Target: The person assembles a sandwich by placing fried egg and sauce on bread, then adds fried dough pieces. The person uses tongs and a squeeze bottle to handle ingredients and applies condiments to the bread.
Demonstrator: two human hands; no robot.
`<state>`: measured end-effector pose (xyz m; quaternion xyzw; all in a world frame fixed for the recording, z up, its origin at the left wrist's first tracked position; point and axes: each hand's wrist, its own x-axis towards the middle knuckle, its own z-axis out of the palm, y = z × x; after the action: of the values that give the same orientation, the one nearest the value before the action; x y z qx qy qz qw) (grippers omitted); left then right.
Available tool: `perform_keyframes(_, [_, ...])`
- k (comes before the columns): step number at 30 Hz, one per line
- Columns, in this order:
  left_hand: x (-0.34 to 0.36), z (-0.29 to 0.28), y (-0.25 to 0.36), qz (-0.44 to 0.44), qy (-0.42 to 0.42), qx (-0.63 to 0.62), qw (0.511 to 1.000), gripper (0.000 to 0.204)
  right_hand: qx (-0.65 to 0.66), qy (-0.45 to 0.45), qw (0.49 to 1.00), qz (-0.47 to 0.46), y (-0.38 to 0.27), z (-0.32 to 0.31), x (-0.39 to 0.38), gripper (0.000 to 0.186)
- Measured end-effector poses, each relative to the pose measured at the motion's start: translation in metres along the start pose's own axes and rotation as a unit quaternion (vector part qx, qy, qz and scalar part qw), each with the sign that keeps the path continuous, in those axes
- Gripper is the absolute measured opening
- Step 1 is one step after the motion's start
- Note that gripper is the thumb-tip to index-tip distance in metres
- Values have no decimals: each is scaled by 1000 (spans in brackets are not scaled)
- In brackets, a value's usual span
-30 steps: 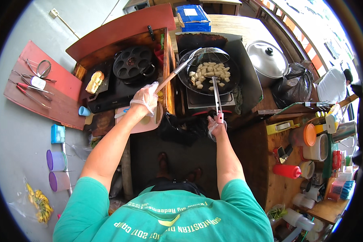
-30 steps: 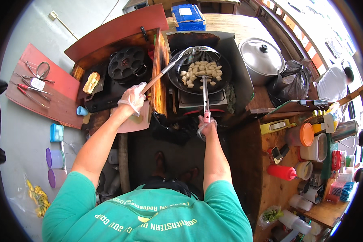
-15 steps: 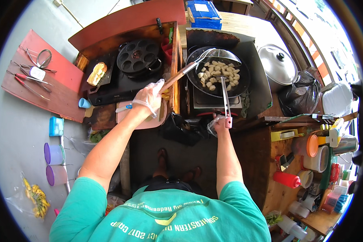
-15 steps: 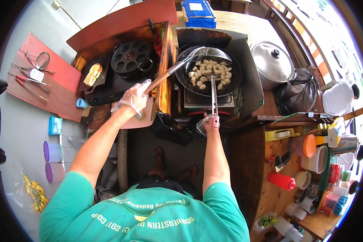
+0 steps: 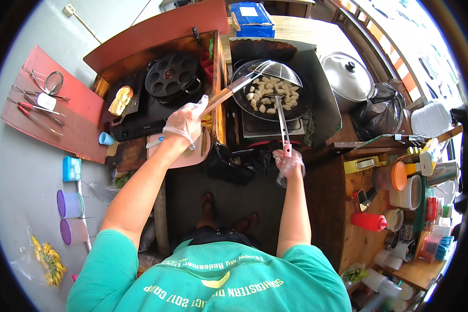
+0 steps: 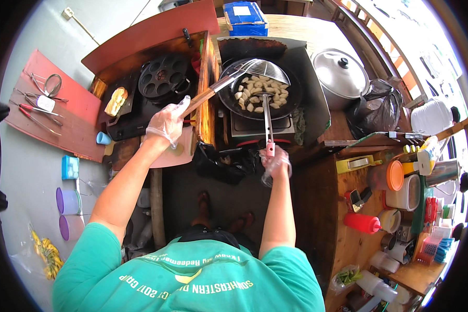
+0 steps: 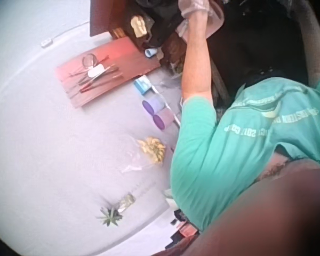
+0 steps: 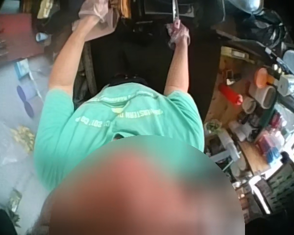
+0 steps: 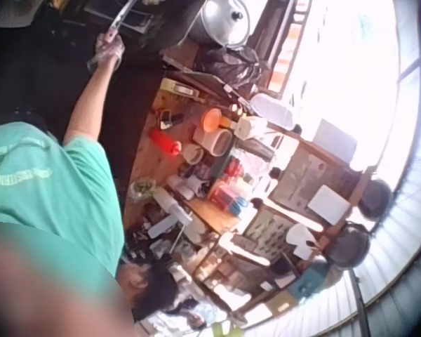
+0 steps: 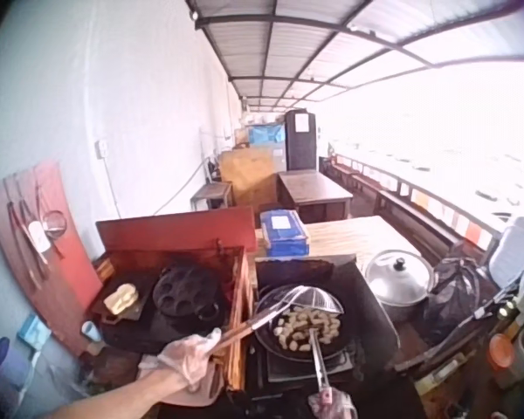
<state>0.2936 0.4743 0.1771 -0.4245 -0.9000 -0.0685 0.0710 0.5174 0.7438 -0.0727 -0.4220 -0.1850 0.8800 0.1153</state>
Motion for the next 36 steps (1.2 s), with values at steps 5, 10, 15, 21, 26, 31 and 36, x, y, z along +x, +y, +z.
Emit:
perform_keyframes(5, [14,-14,8,58,30,23,998,58,-55,-154,985,54,-46,48,-108,63])
perform_keyframes(10, [30,-27,-5,79,40,71,994,57,-215,-45,974,-54,-37,97,-140,29])
perform_keyframes(15, [36,-4,-25,69,24,63,995,58,-188,-42,981,-34,-10,112,-151,33])
perform_keyframes(21, [19,30,-57,80,35,-2,996,60,-135,22,987,-81,21,120,-155,36])
perform_keyframes(26, [22,57,-70,82,65,-20,994,49,-41,-1,994,-101,37,121,-152,33])
perform_keyframes(31, [24,65,-82,41,-42,-20,998,68,-25,5,990,-139,49,113,-133,23])
perform_keyframes(36, [2,5,-87,68,-50,-60,995,90,-25,-33,988,-152,55,96,-118,29])
